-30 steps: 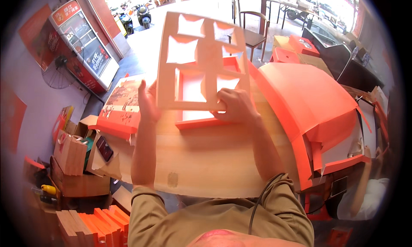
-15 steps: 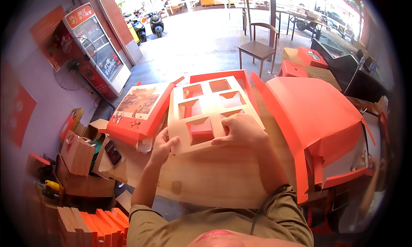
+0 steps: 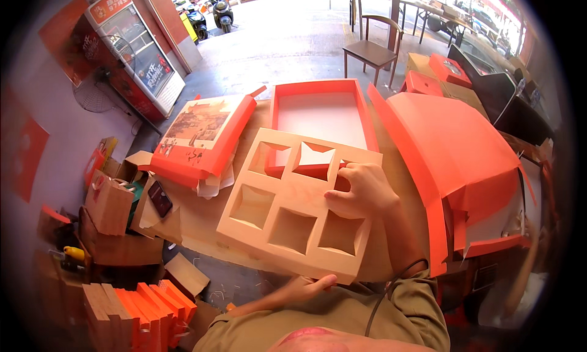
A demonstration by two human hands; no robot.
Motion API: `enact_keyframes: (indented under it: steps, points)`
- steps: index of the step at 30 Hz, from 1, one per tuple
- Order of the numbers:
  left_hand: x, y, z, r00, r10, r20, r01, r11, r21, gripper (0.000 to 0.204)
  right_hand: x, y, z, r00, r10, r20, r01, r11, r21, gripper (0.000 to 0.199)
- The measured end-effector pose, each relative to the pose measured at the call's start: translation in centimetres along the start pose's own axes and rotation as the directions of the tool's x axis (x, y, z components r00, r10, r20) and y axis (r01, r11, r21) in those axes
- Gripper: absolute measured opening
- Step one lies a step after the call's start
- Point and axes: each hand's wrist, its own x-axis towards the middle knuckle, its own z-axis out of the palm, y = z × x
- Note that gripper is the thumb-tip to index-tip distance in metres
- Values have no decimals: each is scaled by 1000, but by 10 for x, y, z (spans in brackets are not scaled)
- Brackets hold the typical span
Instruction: The person assembles cardboard gift boxes by folding the pre-cut sides and inserting a divider tray into the base.
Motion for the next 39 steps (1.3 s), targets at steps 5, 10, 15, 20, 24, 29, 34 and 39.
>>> enact_keyframes:
  steps: [5, 10, 15, 20, 24, 29, 34, 39]
  points:
    - [-16, 30, -12, 847, -344, 405, 79, 835, 545, 56, -43, 7, -7, 1000, -18, 13, 18, 1000, 0, 51]
    - [-66, 75, -62, 838, -233, 494, -114, 810, 576, 56, -76, 44, 1, 999, -47, -10, 46, 998, -53, 51]
    - [-90, 131, -125, 963, 57, 263, -165, 897, 409, 35, -94, 51, 12, 996, -48, 71, 46, 998, 35, 47]
    - [0, 139, -145, 711, 686, -155, -29, 249, 968, 34, -77, 56, 32, 982, -103, 158, 97, 994, 43, 47]
    - [70, 147, -170, 720, 691, 57, 76, -160, 984, 34, -71, 52, 30, 981, -141, 136, 137, 990, 42, 51]
    - [112, 138, -210, 769, 631, 103, 44, -214, 976, 24, -75, 70, 43, 966, -241, -96, 250, 963, 102, 37]
    - [120, 130, -224, 729, 683, 44, 109, -181, 977, 25, -75, 94, 48, 899, -234, -371, 267, 963, 38, 36]
    - [111, 130, -223, 724, 689, 22, 132, -171, 976, 27, -78, 112, 64, 949, -30, -312, 70, 991, 117, 59]
